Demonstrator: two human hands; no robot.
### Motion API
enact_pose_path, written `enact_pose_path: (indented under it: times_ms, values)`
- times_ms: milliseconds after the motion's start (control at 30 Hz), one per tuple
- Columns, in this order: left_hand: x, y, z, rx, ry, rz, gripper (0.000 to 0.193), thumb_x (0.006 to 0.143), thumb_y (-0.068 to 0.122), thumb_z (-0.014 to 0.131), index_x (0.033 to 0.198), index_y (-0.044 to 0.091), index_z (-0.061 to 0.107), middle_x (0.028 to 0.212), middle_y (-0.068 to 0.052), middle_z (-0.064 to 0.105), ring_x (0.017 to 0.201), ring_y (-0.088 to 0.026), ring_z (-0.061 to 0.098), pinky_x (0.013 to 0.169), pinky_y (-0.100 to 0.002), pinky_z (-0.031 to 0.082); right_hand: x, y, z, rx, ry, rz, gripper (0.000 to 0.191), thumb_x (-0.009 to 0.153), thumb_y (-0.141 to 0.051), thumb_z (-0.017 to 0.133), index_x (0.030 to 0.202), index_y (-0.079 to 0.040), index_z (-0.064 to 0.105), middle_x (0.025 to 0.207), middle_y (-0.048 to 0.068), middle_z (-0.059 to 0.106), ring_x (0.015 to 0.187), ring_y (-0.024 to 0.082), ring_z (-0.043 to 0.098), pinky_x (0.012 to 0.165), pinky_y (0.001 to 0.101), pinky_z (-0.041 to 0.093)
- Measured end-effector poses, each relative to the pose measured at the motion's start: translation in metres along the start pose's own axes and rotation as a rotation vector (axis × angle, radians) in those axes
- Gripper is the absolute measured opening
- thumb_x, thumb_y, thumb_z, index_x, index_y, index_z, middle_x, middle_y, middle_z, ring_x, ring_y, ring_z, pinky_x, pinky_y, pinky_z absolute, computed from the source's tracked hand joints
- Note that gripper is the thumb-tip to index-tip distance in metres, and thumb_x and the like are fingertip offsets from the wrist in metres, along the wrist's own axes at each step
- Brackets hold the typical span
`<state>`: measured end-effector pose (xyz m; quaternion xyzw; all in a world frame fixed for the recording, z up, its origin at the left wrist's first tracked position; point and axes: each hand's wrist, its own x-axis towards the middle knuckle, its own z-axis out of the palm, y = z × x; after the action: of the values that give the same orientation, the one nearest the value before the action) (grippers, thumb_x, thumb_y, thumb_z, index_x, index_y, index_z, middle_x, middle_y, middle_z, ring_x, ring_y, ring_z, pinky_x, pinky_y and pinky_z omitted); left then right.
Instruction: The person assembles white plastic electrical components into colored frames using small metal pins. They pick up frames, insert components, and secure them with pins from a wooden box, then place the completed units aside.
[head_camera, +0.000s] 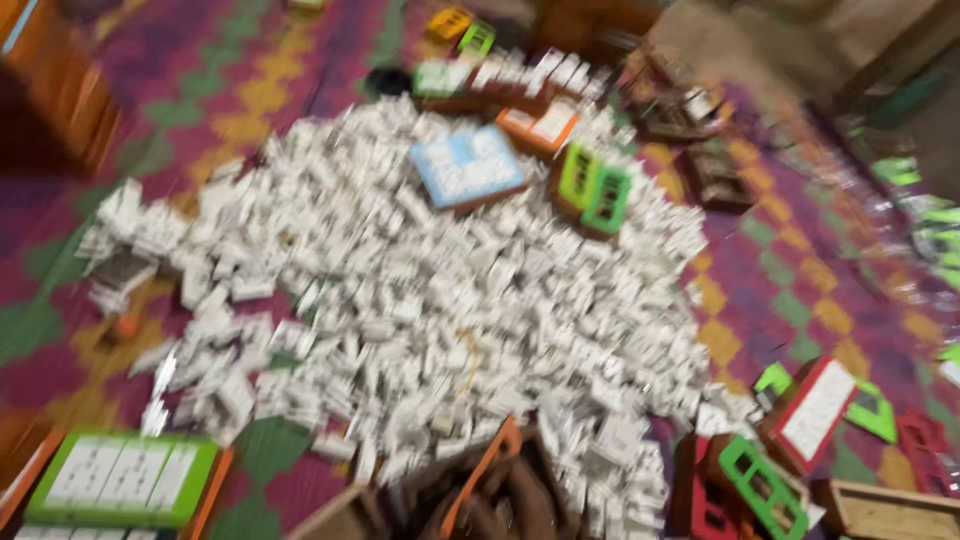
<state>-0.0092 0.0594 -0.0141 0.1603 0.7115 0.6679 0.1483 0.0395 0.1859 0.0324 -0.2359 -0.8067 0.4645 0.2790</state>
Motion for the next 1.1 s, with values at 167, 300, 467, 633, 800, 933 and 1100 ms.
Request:
enact_pose_path:
  times_ms: [167, 300, 467, 633, 800, 933, 1100]
  values:
    - [-0.016, 0.007, -0.004, 0.020, -0.061, 0.017, 0.044, 0.088, -0.002, 0.059, 0.132, 0.004, 0.067, 0.123, -0.019, 0.075, 0.121, -0.028, 0.073, 0.098, -0.037, 0.056, -0.007, 0.017, -0.007, 0.366, -0.197, -0.077, 0.022, 0.093, -0.001, 0.071, 0.097, -0.005, 0.049, 0.098, 0.004, 0.059, 0.116, 0.017, 0.061, 0.086, 0.0263, 0.050]
    - [-0.018, 0.020, -0.007, 0.056, -0.067, -0.025, 0.043, 0.088, -0.003, 0.063, 0.129, 0.006, 0.070, 0.123, -0.017, 0.077, 0.119, -0.027, 0.075, 0.097, -0.037, 0.058, -0.005, 0.018, -0.014, 0.608, -0.029, 0.355, 0.015, 0.094, -0.010, 0.068, 0.098, -0.002, 0.056, 0.082, 0.005, 0.065, 0.071, 0.014, 0.062, 0.061, 0.0275, 0.051]
    - [-0.007, 0.035, -0.023, 0.319, -0.179, 0.367, 0.046, 0.085, -0.005, 0.068, 0.129, 0.010, 0.070, 0.147, -0.021, 0.057, 0.140, -0.038, 0.054, 0.111, -0.044, 0.052, 0.001, 0.011, -0.039, 0.484, 0.071, 0.536, 0.033, 0.089, -0.009, 0.071, 0.118, 0.006, 0.063, 0.085, 0.009, 0.073, 0.071, 0.016, 0.067, 0.062, 0.0288, 0.054]
    - [0.003, 0.049, -0.037, 0.471, -0.290, 0.313, 0.108, 0.060, 0.018, 0.087, 0.148, -0.010, 0.031, 0.151, -0.036, 0.032, 0.143, -0.060, 0.030, 0.113, -0.066, 0.029, -0.020, 0.002, -0.028, 0.453, -0.152, 0.577, 0.044, 0.086, -0.008, 0.071, 0.128, -0.001, 0.058, 0.099, 0.005, 0.076, 0.079, 0.014, 0.070, 0.065, 0.0290, 0.057]
    - [0.020, 0.053, -0.052, 0.792, -0.181, 0.101, 0.100, 0.058, 0.022, 0.085, 0.147, 0.005, 0.042, 0.133, -0.027, 0.051, 0.121, -0.051, 0.050, 0.095, -0.062, 0.040, -0.022, -0.002, -0.027, 0.518, -0.399, 0.511, 0.022, 0.096, -0.012, 0.065, 0.117, -0.007, 0.064, 0.093, 0.003, 0.075, 0.079, 0.012, 0.070, 0.071, 0.0268, 0.058]
    - [0.021, 0.047, -0.063, 0.794, 0.108, 0.249, 0.087, 0.061, 0.036, 0.088, 0.136, 0.006, 0.056, 0.114, -0.023, 0.057, 0.113, -0.045, 0.058, 0.096, -0.058, 0.046, 0.023, 0.027, -0.048, -0.185, 0.059, 0.350, 0.017, 0.095, -0.022, 0.067, 0.091, -0.007, 0.075, 0.069, 0.008, 0.074, 0.060, 0.018, 0.066, 0.058, 0.0299, 0.051]
    - [0.022, 0.031, -0.068, 0.825, 0.095, 0.208, 0.085, 0.059, 0.033, 0.087, 0.133, 0.001, 0.059, 0.111, -0.024, 0.060, 0.106, -0.043, 0.060, 0.092, -0.057, 0.049, 0.087, 0.080, -0.075, -0.830, -0.012, -0.092, 0.032, 0.078, -0.030, 0.081, 0.102, -0.009, 0.077, 0.094, 0.012, 0.075, 0.074, 0.027, 0.071, 0.060, 0.0380, 0.058]
